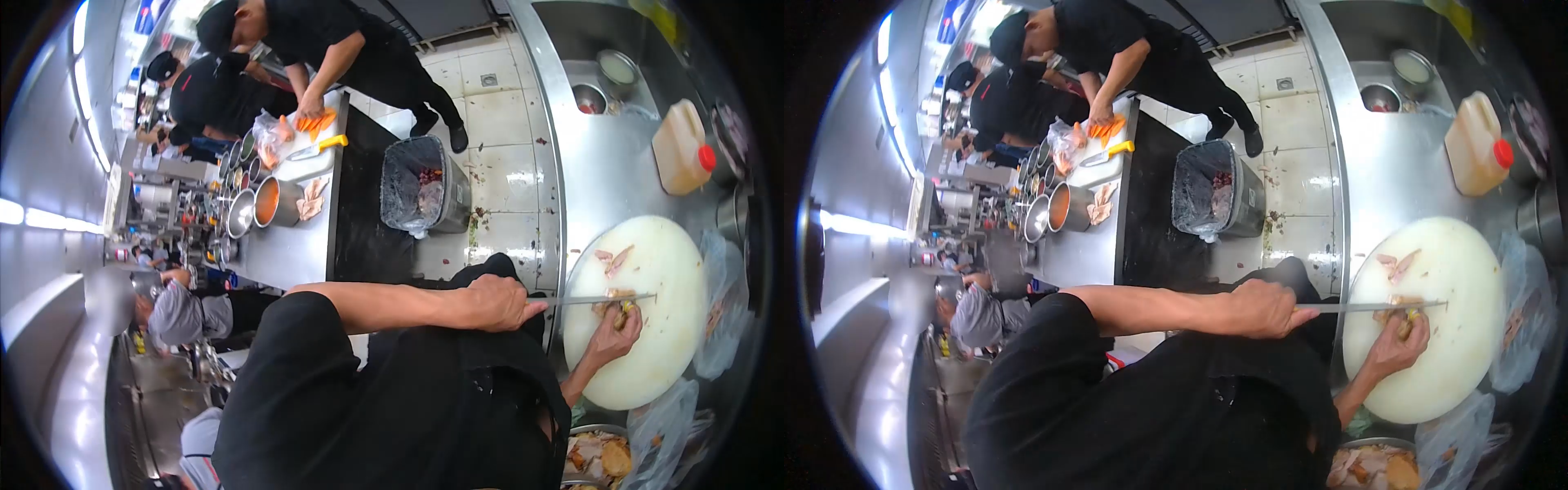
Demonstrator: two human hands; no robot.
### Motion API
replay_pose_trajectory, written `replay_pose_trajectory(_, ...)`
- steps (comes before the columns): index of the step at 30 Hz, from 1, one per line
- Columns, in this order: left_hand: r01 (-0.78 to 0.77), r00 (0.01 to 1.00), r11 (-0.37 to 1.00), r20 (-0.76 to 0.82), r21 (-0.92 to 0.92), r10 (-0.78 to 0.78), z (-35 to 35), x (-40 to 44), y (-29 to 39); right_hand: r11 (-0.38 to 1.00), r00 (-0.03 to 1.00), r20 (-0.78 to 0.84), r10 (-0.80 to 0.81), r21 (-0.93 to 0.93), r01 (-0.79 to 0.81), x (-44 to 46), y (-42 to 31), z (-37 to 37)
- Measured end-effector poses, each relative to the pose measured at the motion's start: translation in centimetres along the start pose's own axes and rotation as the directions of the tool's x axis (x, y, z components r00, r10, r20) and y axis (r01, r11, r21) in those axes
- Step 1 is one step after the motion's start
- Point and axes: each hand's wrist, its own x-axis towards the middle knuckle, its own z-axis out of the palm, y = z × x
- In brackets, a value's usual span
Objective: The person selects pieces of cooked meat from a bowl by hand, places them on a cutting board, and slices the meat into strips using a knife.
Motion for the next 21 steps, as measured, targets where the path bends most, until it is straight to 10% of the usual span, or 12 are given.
replay_pose_trajectory(3, 0.097, 0.99, 0.994, 0.103, -0.042, -0.092, -1.4, -1.5, -0.6, 1.0, 1.0, -0.007, -0.009, -0.003, 0.009, 0.2, 0.5, 0.3)
replay_pose_trajectory(10, -0.238, 0.968, 0.971, 0.077, -0.012, 0.238, -0.6, 2.0, 0.5, 0.987, 0.985, -0.084, -0.153, 0.044, 0.157, -1.3, 4.9, 0.9)
replay_pose_trajectory(12, 0.092, 0.979, 0.984, 0.196, -0.155, -0.061, -3.3, 1.2, 1.6, 0.991, 0.991, -0.06, -0.121, 0.049, 0.124, -1.0, 2.7, 0.6)
replay_pose_trajectory(18, 0.104, 0.971, 0.985, -0.198, -0.14, -0.131, -2.0, -1.3, 0.3, 0.989, 0.996, -0.061, 0.065, 0.139, -0.056, 0.4, 0.4, -0.9)
replay_pose_trajectory(21, 0.131, 0.982, 0.987, -0.128, -0.09, -0.142, -4.1, -1.3, -1.5, 0.989, 0.999, -0.016, 0.038, 0.145, -0.035, 2.4, -2.1, -0.5)
